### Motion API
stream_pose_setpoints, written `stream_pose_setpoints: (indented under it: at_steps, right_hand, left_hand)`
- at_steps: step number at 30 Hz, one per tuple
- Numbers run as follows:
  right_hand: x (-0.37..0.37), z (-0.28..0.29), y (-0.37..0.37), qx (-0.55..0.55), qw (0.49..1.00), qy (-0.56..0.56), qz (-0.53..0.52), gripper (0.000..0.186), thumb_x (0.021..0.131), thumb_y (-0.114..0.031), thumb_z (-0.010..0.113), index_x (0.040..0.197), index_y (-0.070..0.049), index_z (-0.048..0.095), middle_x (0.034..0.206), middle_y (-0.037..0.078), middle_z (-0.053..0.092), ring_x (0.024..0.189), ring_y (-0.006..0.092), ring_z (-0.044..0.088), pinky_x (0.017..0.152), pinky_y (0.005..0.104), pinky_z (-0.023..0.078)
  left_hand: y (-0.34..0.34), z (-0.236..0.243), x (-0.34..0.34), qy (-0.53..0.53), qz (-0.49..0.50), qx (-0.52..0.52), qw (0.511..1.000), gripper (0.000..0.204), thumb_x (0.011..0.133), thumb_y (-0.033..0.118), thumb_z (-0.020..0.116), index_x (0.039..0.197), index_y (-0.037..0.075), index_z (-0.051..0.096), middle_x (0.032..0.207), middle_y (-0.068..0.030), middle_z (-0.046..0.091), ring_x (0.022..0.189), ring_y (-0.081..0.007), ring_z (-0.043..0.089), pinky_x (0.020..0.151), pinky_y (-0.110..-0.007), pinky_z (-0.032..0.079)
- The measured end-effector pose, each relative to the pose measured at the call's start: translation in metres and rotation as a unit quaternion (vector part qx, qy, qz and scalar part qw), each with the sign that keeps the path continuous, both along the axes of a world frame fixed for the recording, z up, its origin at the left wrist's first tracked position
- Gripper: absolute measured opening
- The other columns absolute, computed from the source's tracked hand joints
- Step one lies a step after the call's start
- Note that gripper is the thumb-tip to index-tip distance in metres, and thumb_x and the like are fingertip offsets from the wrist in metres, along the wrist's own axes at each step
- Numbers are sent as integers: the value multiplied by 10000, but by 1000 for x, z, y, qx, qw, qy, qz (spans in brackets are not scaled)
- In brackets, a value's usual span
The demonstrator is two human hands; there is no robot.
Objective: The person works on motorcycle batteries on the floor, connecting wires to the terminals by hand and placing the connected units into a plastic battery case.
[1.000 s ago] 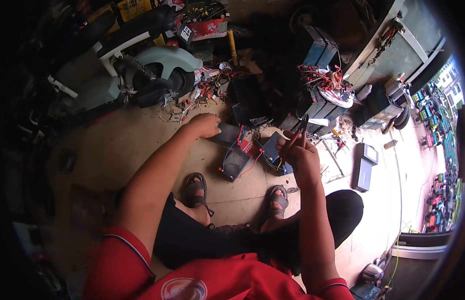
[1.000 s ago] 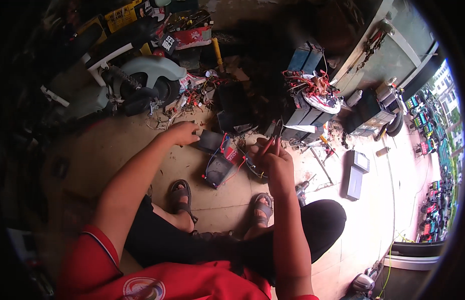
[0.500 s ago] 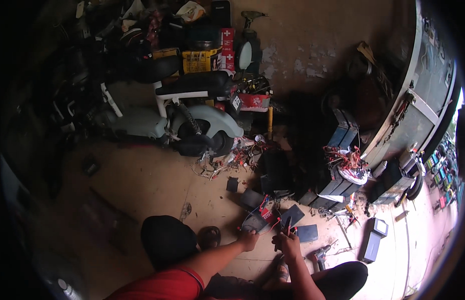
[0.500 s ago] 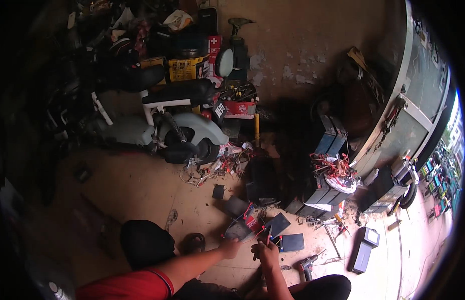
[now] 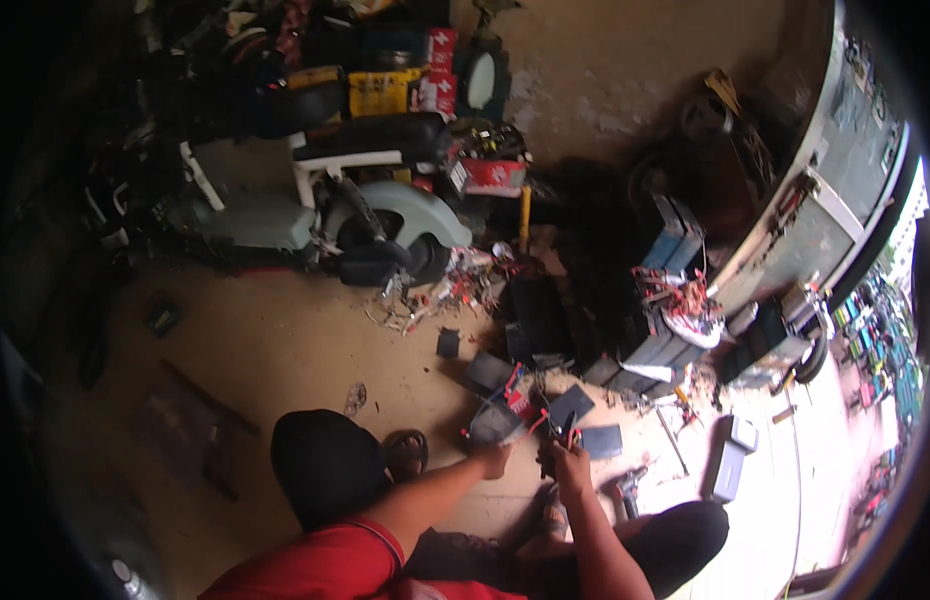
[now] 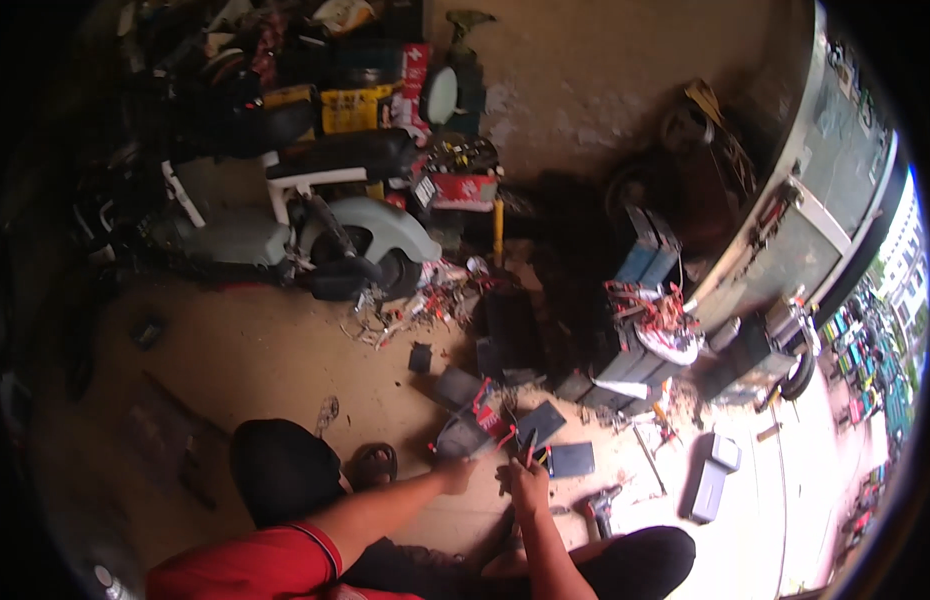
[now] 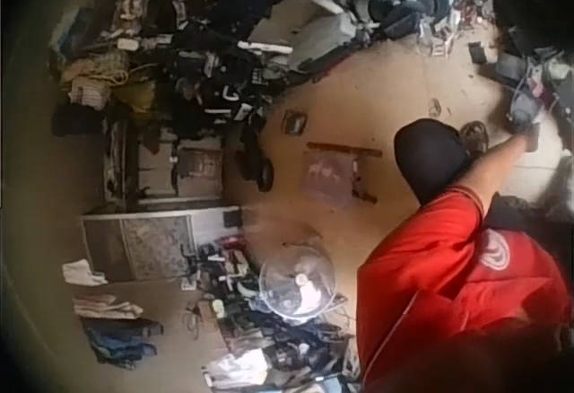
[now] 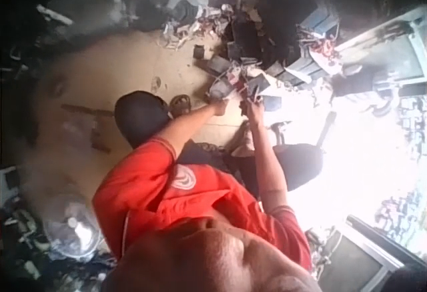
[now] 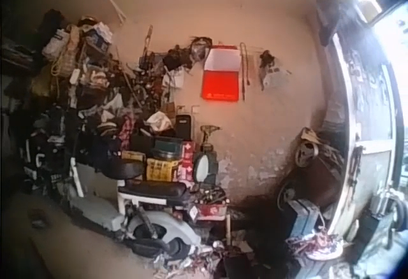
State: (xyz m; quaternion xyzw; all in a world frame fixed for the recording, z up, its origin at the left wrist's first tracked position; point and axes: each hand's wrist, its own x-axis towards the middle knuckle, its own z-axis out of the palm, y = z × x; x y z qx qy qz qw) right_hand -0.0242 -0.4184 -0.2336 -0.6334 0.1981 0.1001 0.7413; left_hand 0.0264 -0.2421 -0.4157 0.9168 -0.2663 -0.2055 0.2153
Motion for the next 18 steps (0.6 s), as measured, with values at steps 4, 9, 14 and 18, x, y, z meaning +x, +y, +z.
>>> stream_pose_setpoints:
  at_steps: [4,9,14,18]
  right_hand:
    - [6,-11,22,37,999,32,-6,190,982,-211,581,975,-23,606,848,105,683,687,183,665,557,298,502]
    - [-3,-35,12,53,997,49,-27,217,991,-184,553,1102,3,551,926,180,689,716,241,670,557,326,518]
    - [-13,-70,19,68,994,81,-26,197,996,-193,549,1078,-15,557,918,173,702,690,217,652,540,319,506]
    - [-12,-71,14,46,994,93,-32,182,1001,-198,545,1055,-25,560,905,164,704,692,207,651,540,317,504]
  left_hand:
    - [15,-34,8,36,67,-40,996,553,762,78,504,1292,-75,460,1136,-382,606,1132,-453,608,956,-488,509]
    - [6,-11,39,162,166,-45,972,227,816,67,569,1004,57,696,1062,-234,688,1035,-394,661,882,-460,525]
    - [12,-18,37,91,197,-123,968,143,826,142,653,920,56,719,943,-188,713,909,-356,688,796,-426,539]
    - [-18,10,35,127,155,-115,973,151,825,167,685,936,75,731,944,-184,714,884,-355,690,789,-422,541]
